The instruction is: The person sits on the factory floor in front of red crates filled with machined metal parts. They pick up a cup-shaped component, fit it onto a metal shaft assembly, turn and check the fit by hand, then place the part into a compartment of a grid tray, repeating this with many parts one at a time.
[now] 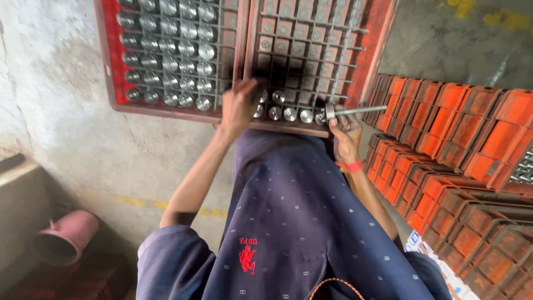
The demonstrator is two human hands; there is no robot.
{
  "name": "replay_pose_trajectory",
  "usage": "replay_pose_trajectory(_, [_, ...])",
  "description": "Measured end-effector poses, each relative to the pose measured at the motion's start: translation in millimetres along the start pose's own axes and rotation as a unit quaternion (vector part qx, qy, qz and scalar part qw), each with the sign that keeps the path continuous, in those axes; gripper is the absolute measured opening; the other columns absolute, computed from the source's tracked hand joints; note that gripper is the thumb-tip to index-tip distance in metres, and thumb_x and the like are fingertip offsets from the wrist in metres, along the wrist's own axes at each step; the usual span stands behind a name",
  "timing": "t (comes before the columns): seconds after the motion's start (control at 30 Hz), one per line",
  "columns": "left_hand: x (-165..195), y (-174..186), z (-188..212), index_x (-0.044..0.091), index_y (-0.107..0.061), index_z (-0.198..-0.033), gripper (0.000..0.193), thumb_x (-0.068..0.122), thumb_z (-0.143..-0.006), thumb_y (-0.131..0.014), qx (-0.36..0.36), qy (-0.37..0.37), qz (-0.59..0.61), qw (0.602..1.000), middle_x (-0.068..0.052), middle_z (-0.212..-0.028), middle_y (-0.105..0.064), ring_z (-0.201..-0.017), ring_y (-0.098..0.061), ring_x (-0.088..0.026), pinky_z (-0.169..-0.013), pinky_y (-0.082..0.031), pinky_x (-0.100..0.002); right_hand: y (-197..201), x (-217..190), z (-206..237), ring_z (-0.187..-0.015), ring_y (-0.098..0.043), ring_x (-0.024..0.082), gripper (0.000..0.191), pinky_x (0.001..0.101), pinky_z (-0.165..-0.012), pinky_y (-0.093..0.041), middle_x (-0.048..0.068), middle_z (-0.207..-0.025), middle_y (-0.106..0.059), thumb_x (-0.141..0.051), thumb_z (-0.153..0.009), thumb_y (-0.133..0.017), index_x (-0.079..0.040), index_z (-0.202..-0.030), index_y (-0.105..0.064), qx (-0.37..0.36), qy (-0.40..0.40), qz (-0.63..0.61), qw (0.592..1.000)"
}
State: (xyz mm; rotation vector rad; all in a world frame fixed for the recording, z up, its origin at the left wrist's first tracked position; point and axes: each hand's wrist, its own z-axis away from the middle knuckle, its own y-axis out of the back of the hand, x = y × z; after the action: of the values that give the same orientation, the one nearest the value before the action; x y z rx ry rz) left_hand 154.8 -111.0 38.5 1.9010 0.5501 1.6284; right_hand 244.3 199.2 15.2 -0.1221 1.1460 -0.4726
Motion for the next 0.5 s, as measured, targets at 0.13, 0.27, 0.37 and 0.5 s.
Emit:
replay_pose_trajectory(0.13, [-41.4,36.4,-104.4,0.008,-0.07,-0.124,0.038,-0.004,-0.088,-0.067,0.035,0.043,-0.053,0.997,-0.016,-0.109,-0.072,-0.084,-0.073,-0.028,-0.063,-0.062,-0.035,-7.5,4.2,17.7,-0.09,-0.053,0.006,0.037,0.0214,-0.079,-0.044,-0.003,-0.1,-0.057,0.01,-0.093,-0.073,0.008,-0.127,-0.06,0.039,-0.009,0.005,0.999])
replay_pose_trajectory(0.27, [-55.9,53.3,-194.8,0.006,-0.068,-0.119,0.035,0.007,-0.087,-0.08,0.099,-0.035,-0.147,0.984,-0.017,-0.112,-0.071,-0.096,-0.07,-0.034,-0.066,-0.061,-0.039,-21.0,5.8,33.8,-0.086,-0.053,0.005,0.04,0.0203,-0.075,-0.043,-0.004,-0.097,-0.058,0.005,-0.089,-0.074,0.007,-0.127,-0.062,0.066,0.001,0.024,0.998])
replay_pose_trajectory(0.37, [-51.8,54.7,-226.0,0.001,-0.068,-0.108,0.039,0.019,-0.079,-0.089,0.108,-0.055,-0.205,0.971,-0.022,-0.104,-0.068,-0.092,-0.068,-0.04,-0.067,-0.057,-0.048,-28.7,7.2,45.1,-0.092,-0.058,0.004,0.042,0.0185,-0.079,-0.046,-0.003,-0.104,-0.066,0.0,-0.085,-0.075,0.005,-0.125,-0.062,0.11,-0.019,0.035,0.993])
replay_pose_trajectory(0.5, [-43.0,47.9,-248.9,-0.001,-0.069,-0.093,0.036,0.019,-0.073,-0.091,0.097,-0.048,-0.231,0.967,-0.022,-0.098,-0.07,-0.079,-0.069,-0.037,-0.064,-0.057,-0.047,-32.1,13.8,52.2,-0.09,-0.052,0.006,0.038,0.0203,-0.079,-0.043,-0.001,-0.103,-0.059,-0.001,-0.095,-0.081,0.01,-0.128,-0.066,0.107,0.014,0.044,0.993])
